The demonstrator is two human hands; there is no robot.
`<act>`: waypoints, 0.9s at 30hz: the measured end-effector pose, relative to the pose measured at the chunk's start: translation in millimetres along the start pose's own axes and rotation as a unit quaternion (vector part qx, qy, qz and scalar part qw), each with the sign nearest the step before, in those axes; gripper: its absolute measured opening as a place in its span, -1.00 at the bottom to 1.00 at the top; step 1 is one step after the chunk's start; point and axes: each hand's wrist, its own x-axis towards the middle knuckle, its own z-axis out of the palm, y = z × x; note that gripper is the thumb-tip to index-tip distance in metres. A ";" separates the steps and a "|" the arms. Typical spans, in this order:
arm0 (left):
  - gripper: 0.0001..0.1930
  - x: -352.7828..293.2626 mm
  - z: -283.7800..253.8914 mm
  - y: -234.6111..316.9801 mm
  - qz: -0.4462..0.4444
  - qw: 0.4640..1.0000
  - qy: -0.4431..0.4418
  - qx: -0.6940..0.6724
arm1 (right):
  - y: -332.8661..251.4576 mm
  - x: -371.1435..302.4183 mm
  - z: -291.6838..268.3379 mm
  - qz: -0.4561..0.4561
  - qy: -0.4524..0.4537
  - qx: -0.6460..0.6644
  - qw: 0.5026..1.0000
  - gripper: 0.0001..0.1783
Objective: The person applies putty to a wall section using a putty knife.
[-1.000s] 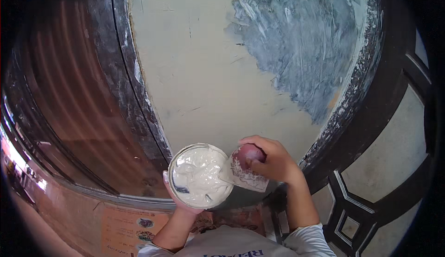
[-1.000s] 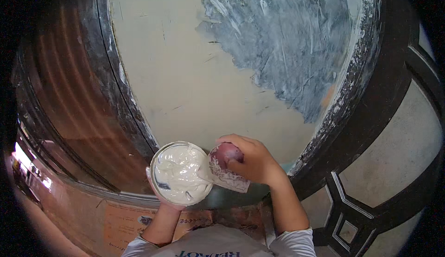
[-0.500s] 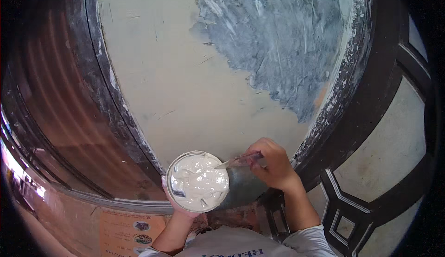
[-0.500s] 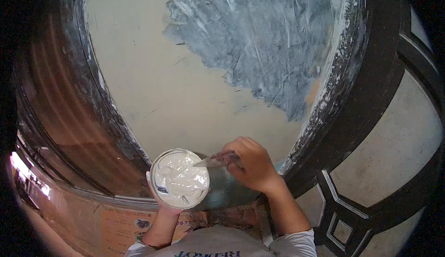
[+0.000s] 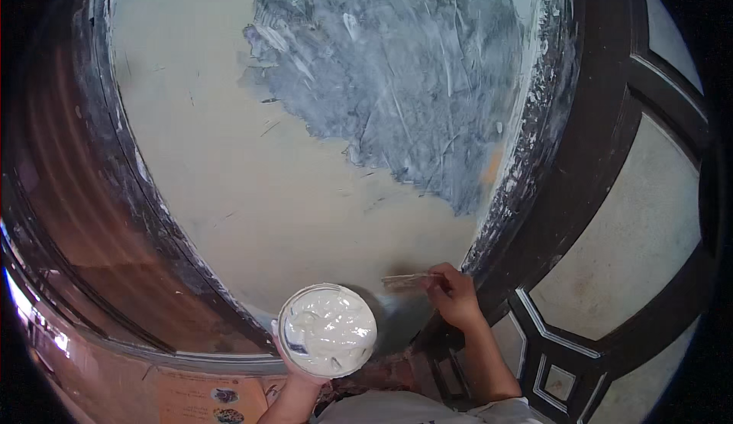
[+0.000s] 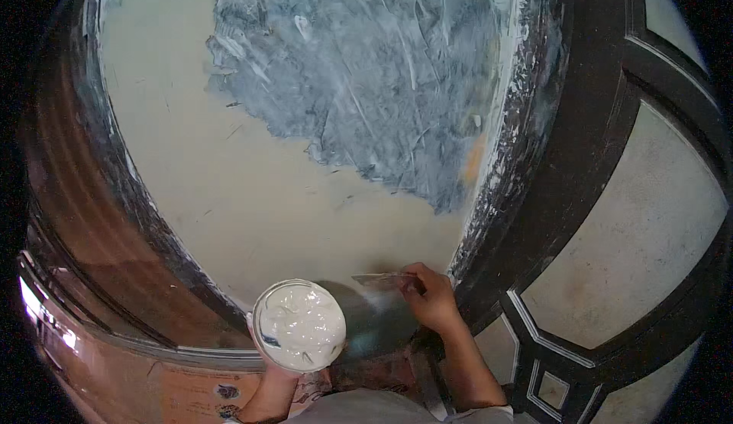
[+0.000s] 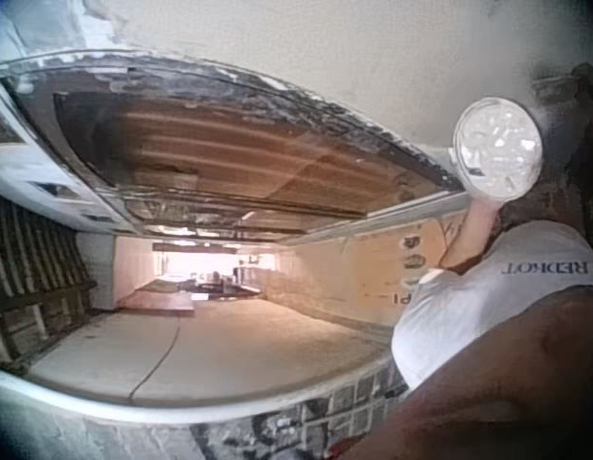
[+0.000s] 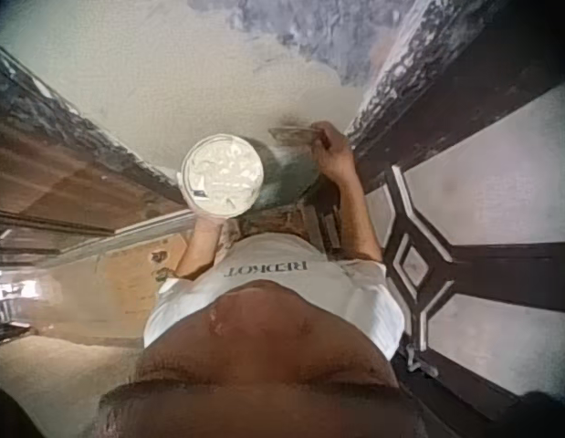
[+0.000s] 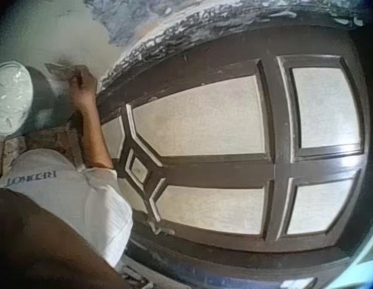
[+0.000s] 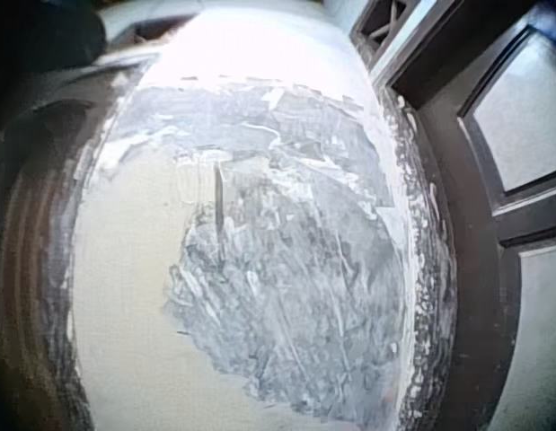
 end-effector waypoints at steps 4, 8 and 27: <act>-0.09 -1.0 -7.9 -10.9 -0.042 0.986 -0.020 -0.160 | 32.0 9.4 3.0 0.003 0.108 0.200 0.974 -0.79; -0.08 -2.9 0.1 -12.7 -0.025 0.999 0.023 -0.012 | 44.2 14.2 3.0 0.095 0.173 0.338 0.920 -0.81; -0.07 2.2 0.3 -1.6 -0.047 0.997 0.044 -0.029 | 107.2 12.0 5.1 0.165 0.306 0.325 0.879 -0.56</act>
